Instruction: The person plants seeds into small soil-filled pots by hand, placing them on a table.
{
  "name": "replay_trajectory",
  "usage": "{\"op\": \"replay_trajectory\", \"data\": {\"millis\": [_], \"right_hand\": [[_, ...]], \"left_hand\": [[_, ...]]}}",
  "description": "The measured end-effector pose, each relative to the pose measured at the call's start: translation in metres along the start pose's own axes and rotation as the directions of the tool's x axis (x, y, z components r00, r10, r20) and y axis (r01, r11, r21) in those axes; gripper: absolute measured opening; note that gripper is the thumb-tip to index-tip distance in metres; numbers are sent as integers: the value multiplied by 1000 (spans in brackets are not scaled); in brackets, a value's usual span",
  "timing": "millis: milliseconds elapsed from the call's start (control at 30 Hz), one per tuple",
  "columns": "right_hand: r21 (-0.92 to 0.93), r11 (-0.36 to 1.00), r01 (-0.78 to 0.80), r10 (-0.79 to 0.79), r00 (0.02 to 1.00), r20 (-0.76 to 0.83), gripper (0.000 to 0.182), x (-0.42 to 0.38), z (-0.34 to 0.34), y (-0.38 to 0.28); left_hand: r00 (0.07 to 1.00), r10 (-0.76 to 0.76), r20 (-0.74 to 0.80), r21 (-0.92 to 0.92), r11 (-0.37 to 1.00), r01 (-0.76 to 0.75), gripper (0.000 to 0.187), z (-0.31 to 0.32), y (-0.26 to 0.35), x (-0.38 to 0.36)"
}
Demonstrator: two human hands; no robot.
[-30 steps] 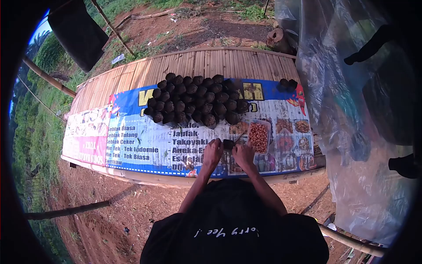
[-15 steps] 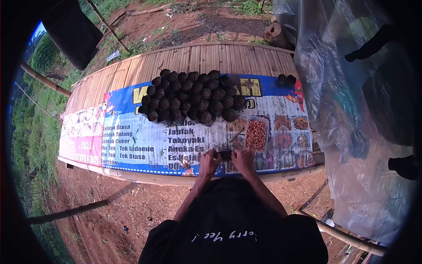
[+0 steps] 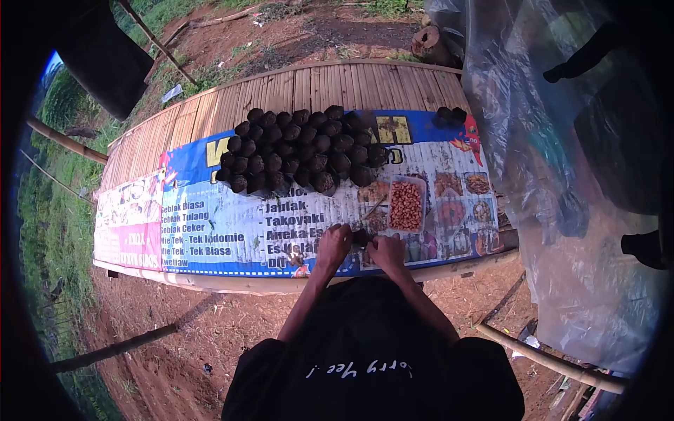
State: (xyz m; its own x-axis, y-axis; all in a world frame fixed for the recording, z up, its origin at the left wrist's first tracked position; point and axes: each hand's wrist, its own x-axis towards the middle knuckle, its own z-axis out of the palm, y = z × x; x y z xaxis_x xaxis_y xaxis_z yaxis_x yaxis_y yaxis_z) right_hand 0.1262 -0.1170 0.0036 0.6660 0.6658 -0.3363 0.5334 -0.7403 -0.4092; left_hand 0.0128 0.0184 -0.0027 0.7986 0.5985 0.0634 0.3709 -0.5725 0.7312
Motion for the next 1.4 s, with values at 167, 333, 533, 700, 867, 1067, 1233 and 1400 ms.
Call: {"op": "replay_trajectory", "data": {"millis": [167, 333, 533, 700, 867, 1067, 1233, 1400], "right_hand": [[-44, 991, 129, -135, 979, -154, 25, -2, -6, 2], [-90, 977, 191, -206, 956, -207, 24, -1, 1, 2], [-103, 969, 225, -241, 952, -188, 17, 9, -14, 8], [-316, 821, 476, -566, 754, -334, 25, 54, -18, 5], [-339, 710, 618, -697, 685, -212, 25, 80, -2, 24], [-71, 781, 621, -593, 701, -396, 19, 55, -38, 4], [491, 775, 397, -146, 870, -472, 11, 4, -66, -6], [495, 727, 476, -284, 865, -414, 14, -18, -28, 5]], "left_hand": [[987, -104, -123, -73, 993, 95, 8, -2, 12, -13], [984, -107, -139, -75, 992, 97, 10, 5, 6, -24], [970, -210, -121, -148, 970, 191, 15, 0, 17, -27], [989, -50, -139, 2, 999, 51, 15, 0, 19, -18], [997, 2, -81, 98, 995, 6, 14, 7, 11, -14], [962, -53, -266, -70, 997, 36, 10, 2, 16, -23], [935, -328, -138, -218, 931, 294, 18, 0, 6, -28], [944, -329, 12, -379, 872, 309, 31, 32, -35, -42]]}}
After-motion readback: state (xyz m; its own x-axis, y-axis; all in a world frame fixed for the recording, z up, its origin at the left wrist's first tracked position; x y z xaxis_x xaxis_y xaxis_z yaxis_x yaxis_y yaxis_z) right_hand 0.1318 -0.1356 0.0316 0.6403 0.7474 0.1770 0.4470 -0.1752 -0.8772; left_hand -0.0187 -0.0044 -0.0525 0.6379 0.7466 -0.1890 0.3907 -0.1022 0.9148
